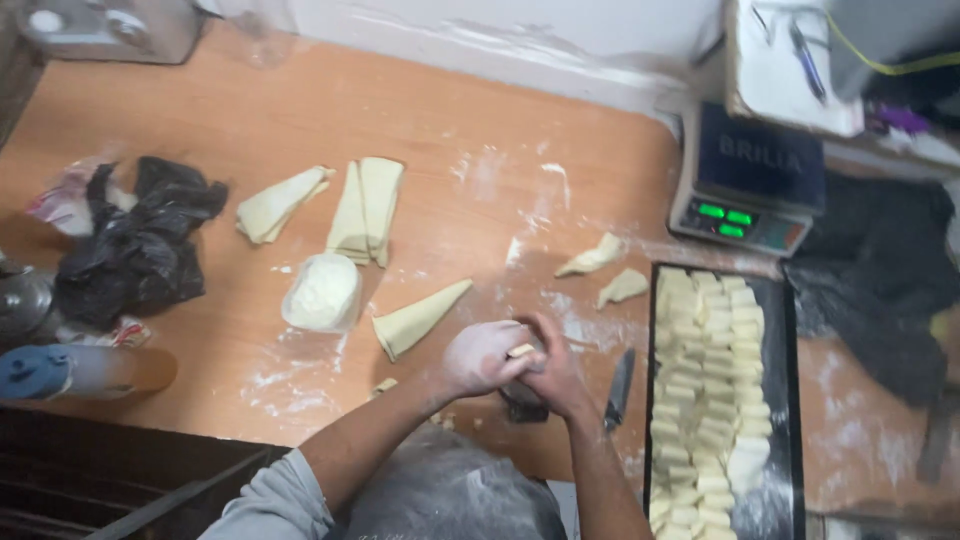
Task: Weighing and shaping triangular pieces of pastry dough in a commercial bakery setting.
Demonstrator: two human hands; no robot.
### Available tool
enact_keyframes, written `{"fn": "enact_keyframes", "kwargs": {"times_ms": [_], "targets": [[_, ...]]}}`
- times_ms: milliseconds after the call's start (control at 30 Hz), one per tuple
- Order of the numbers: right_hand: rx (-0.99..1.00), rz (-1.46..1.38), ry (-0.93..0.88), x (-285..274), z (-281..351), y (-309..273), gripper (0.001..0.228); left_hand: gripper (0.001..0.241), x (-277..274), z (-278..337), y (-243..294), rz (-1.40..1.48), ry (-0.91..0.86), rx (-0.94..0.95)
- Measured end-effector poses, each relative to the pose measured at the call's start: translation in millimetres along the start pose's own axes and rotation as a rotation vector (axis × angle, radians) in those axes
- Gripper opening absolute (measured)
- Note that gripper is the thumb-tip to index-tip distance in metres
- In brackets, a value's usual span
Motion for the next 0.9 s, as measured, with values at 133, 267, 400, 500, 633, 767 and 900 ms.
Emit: {"fn": "enact_keyframes", "kwargs": {"times_ms": [133,267,400,500,633,767,900], "targets": [[0.097,-0.31,-0.398,37,53,69,0.017,0.04,14,-23,2,-0.227,-0.133,-0.068],[0.685,-0.413,-0.41,11,100,61,0.032,0.052,46,-2,-93,0.014,0.011,-0.547],[0.986,0.062,-0.48,-61,153,97,0.032,0.063,93,20,-177,0.097,0.118,-0.835],[1.011,0.011,-0.335,-95,177,147,0.037,0.066,114,18,-162,0.196,0.127,-0.916],[0.831,0.319,-0.236,-109,146,162,0.039,0.06,139,4,-143,0.248,0.103,-0.878],[0.833,0.342,-0.355,-78,102,162,0.041,0.05,123,8,-122,0.096,0.167,-0.81],[0.817,-0.147,-0.635,-27,79,154,0.044,0.043,120,57,-114,-0.075,0.112,-0.904]]}}
Point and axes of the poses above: each hand's wrist, its own z-axis away from the middle knuckle, its own x-axis out of the palm, y = z × x, the point moved 9 cm from there along -z, towards the middle knuckle, and after that the axes turned 9 degrees about -y, right-handed, at the moved point
